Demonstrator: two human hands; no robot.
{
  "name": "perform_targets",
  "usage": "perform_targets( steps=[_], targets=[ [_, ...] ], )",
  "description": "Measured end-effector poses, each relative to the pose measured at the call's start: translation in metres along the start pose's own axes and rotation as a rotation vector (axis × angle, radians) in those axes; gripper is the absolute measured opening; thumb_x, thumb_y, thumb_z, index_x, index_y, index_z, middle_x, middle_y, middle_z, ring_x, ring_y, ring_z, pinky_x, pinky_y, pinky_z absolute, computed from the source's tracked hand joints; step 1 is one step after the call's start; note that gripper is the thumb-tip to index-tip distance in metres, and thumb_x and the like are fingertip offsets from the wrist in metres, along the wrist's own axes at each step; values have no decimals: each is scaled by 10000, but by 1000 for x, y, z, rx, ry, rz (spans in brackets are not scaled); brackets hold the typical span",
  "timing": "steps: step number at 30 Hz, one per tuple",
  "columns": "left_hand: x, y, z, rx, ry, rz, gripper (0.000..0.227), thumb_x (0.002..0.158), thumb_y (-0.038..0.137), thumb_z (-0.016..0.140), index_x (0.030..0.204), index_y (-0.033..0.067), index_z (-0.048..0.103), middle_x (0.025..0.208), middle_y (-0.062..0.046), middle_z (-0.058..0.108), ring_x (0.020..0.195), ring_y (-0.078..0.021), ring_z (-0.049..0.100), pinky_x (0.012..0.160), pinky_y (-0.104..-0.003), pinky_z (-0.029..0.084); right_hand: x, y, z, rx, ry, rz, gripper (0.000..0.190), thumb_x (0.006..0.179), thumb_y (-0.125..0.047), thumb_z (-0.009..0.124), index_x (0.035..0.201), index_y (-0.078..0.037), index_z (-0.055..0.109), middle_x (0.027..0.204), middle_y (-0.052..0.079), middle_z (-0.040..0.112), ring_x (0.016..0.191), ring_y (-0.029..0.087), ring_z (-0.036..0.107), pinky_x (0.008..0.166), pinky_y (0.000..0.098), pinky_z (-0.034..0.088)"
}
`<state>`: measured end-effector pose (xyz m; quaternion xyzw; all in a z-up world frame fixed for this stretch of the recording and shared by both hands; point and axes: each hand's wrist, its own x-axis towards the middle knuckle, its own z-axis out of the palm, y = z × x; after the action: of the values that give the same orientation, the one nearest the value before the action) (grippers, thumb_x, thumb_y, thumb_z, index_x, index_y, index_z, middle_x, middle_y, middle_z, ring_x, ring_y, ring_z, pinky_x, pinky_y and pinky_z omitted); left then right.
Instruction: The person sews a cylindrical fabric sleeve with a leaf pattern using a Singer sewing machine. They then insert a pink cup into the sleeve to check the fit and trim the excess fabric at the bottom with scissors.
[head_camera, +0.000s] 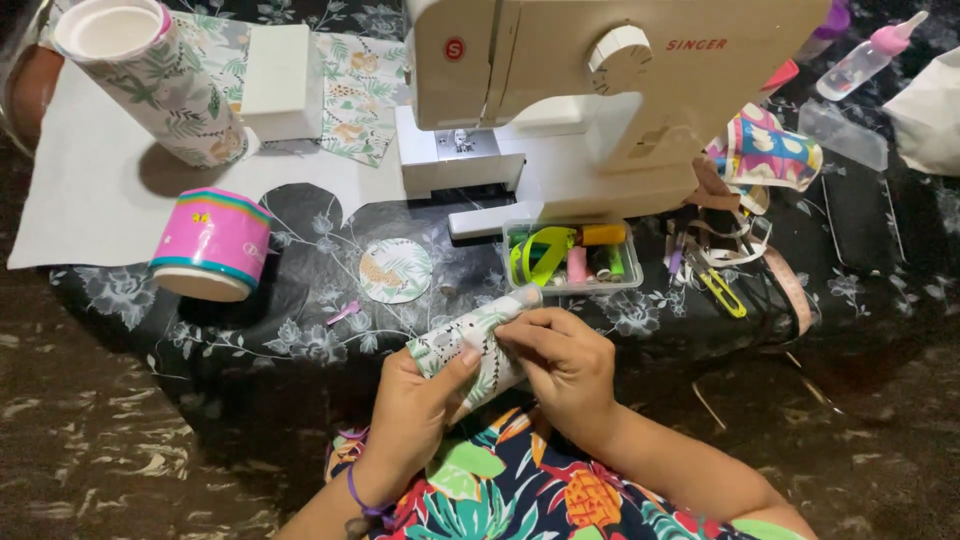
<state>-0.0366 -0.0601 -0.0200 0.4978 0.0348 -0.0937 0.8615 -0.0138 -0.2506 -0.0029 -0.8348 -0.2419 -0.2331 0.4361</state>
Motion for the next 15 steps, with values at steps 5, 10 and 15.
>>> perform_targets(
  steps=[5,10,15],
  targets=[
    [-3,1,5,43,-9,97,371,1009,105,753,670,104,600,560,33,477,504,-77,363,467,-284,275,7,-18,1,-6,56,5,124,922,-42,784,1038,-32,826,1030,148,802,936,246,789,869,335,644],
    [-3,-6,5,11,8,101,174,1005,48,750,840,-6,768,692,-1,628,648,-79,496,540,-281,406,2,-21,4,-22,75,-14,138,917,-83,826,1044,-31,837,1072,165,815,1007,254,803,947,353,661],
    [-3,4,9,89,-55,188,285,987,78,703,1232,-44,782,1183,-148,821,1112,-230,758,985,-384,625,0,-20,5,-19,90,-37,130,924,-72,820,1046,-32,837,1056,167,822,997,261,814,938,361,673]
  ],
)
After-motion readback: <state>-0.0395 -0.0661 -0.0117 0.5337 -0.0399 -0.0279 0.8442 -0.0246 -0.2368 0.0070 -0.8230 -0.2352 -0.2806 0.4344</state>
